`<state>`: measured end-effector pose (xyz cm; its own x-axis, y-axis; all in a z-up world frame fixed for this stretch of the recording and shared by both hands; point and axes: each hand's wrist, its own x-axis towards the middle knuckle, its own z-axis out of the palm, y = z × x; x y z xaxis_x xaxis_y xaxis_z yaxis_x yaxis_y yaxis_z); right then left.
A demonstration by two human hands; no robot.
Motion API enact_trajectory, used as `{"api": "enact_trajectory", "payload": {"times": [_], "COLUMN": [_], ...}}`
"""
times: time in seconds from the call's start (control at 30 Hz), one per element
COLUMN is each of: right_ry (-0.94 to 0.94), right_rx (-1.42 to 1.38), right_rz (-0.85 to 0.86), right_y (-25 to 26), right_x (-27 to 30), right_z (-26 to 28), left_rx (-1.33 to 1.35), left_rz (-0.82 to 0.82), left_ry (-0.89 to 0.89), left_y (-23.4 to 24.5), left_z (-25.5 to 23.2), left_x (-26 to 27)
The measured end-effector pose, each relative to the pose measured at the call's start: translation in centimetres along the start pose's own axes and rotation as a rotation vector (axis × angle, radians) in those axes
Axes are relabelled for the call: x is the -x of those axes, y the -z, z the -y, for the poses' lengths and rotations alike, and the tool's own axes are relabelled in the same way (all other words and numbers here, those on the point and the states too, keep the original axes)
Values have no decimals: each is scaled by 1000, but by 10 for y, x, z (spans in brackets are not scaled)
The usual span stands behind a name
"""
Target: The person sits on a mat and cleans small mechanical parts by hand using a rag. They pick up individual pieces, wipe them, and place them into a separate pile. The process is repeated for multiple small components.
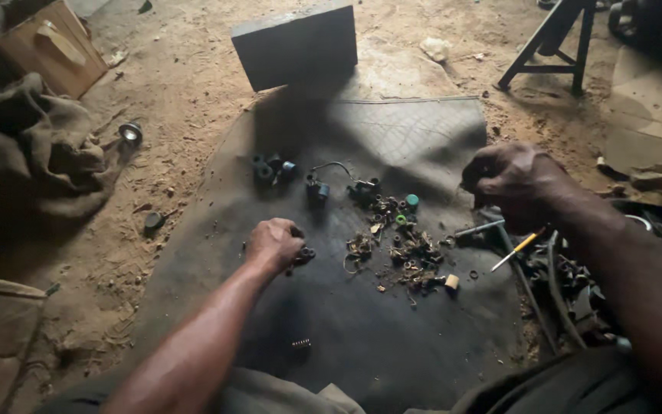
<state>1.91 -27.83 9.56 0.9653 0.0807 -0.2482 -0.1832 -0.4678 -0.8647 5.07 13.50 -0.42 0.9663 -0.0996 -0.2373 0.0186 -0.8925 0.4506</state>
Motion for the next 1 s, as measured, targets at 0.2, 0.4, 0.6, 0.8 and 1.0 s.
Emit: {"api": "enact_trajectory", "payload": {"times": [0.2, 0.4, 0.6, 0.8, 1.0], "right_ry": [-106, -54, 32, -77, 26], "right_rx": [402, 421, 504, 408, 270], "right_rz": [-166, -139, -140, -151, -102], "right_y": [-10, -11, -6, -11, -15], "right_x": [16, 22, 25, 40, 28], "right_z": [37, 55, 59, 59, 46], "left_rx": [-81, -43, -96, 84, 752], "left_rz": [-36, -8, -49, -64, 146], "left_ry": [-251, -151, -125, -219, -122], "left_y": [-24, -70, -87, -68, -26], "left_z": [-45, -76, -89, -112, -109], "left_x": [-1, -9, -7, 3, 21]}}
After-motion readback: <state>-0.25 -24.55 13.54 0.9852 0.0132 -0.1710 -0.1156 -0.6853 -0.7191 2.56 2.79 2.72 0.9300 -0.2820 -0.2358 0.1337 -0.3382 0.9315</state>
